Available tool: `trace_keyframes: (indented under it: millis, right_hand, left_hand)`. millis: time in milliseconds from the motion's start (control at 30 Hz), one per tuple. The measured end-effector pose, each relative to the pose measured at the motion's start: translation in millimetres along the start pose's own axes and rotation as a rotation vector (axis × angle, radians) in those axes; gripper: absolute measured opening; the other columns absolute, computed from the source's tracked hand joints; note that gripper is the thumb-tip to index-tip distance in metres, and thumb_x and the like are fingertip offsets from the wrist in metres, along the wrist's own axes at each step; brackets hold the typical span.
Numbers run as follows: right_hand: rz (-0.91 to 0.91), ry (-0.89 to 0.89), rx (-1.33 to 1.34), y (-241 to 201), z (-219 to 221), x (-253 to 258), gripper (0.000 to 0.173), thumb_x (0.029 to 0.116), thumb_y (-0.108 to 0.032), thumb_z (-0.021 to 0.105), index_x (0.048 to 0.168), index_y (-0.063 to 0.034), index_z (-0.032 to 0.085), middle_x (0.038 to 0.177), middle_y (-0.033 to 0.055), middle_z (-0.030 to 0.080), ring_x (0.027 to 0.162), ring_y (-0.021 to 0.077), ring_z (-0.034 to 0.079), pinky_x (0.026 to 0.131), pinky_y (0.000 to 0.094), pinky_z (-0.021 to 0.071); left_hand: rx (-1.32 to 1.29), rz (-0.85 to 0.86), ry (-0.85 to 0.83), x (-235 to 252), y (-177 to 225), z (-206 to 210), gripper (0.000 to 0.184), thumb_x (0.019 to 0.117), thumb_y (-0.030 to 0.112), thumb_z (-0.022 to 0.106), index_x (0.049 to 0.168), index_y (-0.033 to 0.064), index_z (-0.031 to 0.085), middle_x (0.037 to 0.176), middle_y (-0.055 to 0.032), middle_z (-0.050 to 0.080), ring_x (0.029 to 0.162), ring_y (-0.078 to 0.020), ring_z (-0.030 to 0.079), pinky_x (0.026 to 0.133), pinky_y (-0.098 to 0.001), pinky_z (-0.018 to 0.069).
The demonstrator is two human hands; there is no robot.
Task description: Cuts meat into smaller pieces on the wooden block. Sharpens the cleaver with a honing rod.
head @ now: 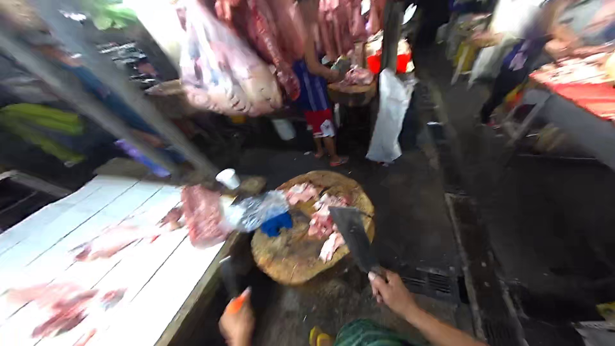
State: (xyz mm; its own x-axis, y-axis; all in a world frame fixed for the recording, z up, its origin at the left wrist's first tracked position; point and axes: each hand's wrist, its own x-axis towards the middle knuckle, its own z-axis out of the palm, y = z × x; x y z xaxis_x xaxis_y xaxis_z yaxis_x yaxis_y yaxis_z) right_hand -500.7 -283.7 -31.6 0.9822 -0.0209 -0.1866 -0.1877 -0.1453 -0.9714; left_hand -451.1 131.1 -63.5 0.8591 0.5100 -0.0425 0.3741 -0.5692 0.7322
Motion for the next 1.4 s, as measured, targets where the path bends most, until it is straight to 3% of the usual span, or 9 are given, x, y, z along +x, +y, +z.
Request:
trace_keyframes:
  millis: [100,267,500,700,867,1000,1133,1200,1400]
  right_hand:
    - [-0.225,-0.178,-0.005,5,13,-14,0.027,0.1022,-0.025,0.053,0.099,-0.0043,0.070,0.074,0.0009,0.069,0.059,0.0110,0.065,0.058,0.0313,0.0587]
    - [-0.059,-0.430,-0.245,16,24,-38,0.031,0.0995,-0.036,0.056,0.103,-0.0092,0.072,0.072,0.0012,0.066,0.061,0.0125,0.063,0.061,0.0358,0.0571]
    - [-0.518,-0.288,-0.166,-51,20,-31,0.029,0.1020,-0.034,0.053,0.092,-0.0114,0.069,0.064,-0.0029,0.059,0.055,0.0074,0.057,0.052,0.0299,0.0511]
    - [-0.337,-0.393,-0.215,-132,26,-41,0.035,0.1036,-0.040,0.054,0.103,-0.0094,0.071,0.074,-0.0003,0.067,0.062,0.0113,0.064,0.061,0.0332,0.0576]
    - [-0.666,-0.272,-0.003,-194,29,-40,0.025,0.1055,-0.032,0.054,0.099,-0.0126,0.069,0.066,-0.0002,0.062,0.054,0.0119,0.059,0.050,0.0305,0.0533]
    - [-0.678,-0.171,-0.160,-113,39,-33,0.034,0.1058,-0.036,0.050,0.102,-0.0085,0.069,0.067,-0.0003,0.060,0.057,0.0113,0.059,0.054,0.0348,0.0533]
    - [-0.134,-0.353,-0.663,52,12,-48,0.046,0.1041,-0.047,0.046,0.106,-0.0085,0.070,0.078,0.0125,0.067,0.075,0.0295,0.069,0.071,0.0545,0.0560]
    - [-0.005,-0.412,-0.767,72,0,-50,0.045,0.1028,-0.049,0.047,0.108,-0.0115,0.072,0.086,0.0136,0.072,0.086,0.0319,0.071,0.078,0.0575,0.0559]
    - [-0.363,-0.432,-0.482,-151,2,-37,0.043,0.1031,-0.049,0.053,0.105,-0.0108,0.071,0.076,0.0052,0.064,0.068,0.0200,0.063,0.067,0.0460,0.0549]
  left_hand:
    - [0.024,0.018,0.050,-24,35,40,0.042,0.1006,0.039,0.065,0.111,-0.0011,0.072,0.107,-0.0212,0.073,0.103,-0.0350,0.070,0.096,-0.0568,0.0532]
    - [-0.054,0.038,0.028,-40,55,75,0.031,0.1000,0.027,0.064,0.114,-0.0002,0.071,0.109,-0.0180,0.073,0.107,-0.0304,0.070,0.099,-0.0520,0.0542]
    - [-0.130,0.033,0.106,-33,74,71,0.039,0.1016,0.040,0.064,0.102,0.0015,0.071,0.095,-0.0161,0.072,0.093,-0.0291,0.070,0.089,-0.0517,0.0551]
    - [-0.143,0.145,0.118,-37,89,67,0.020,0.0976,0.019,0.067,0.108,0.0026,0.071,0.101,-0.0164,0.073,0.098,-0.0300,0.071,0.091,-0.0539,0.0559]
    - [-0.189,0.216,0.179,-38,100,70,0.026,0.0989,0.029,0.069,0.102,0.0026,0.071,0.096,-0.0142,0.071,0.093,-0.0272,0.069,0.089,-0.0501,0.0554]
    - [-0.205,0.240,0.227,-34,94,67,0.023,0.0986,0.027,0.070,0.100,0.0041,0.070,0.096,-0.0120,0.071,0.092,-0.0248,0.069,0.087,-0.0480,0.0558]
    - [-0.138,0.212,0.262,-27,82,49,0.028,0.1018,0.032,0.065,0.103,0.0040,0.071,0.101,-0.0140,0.071,0.098,-0.0273,0.069,0.091,-0.0504,0.0552]
    - [-0.105,0.217,0.287,-22,79,43,0.029,0.1021,0.032,0.064,0.102,0.0037,0.071,0.101,-0.0142,0.071,0.098,-0.0278,0.069,0.091,-0.0506,0.0553]
    - [-0.177,0.277,0.311,-17,100,59,0.029,0.1015,0.032,0.065,0.102,0.0037,0.070,0.099,-0.0139,0.072,0.095,-0.0270,0.070,0.088,-0.0513,0.0562]
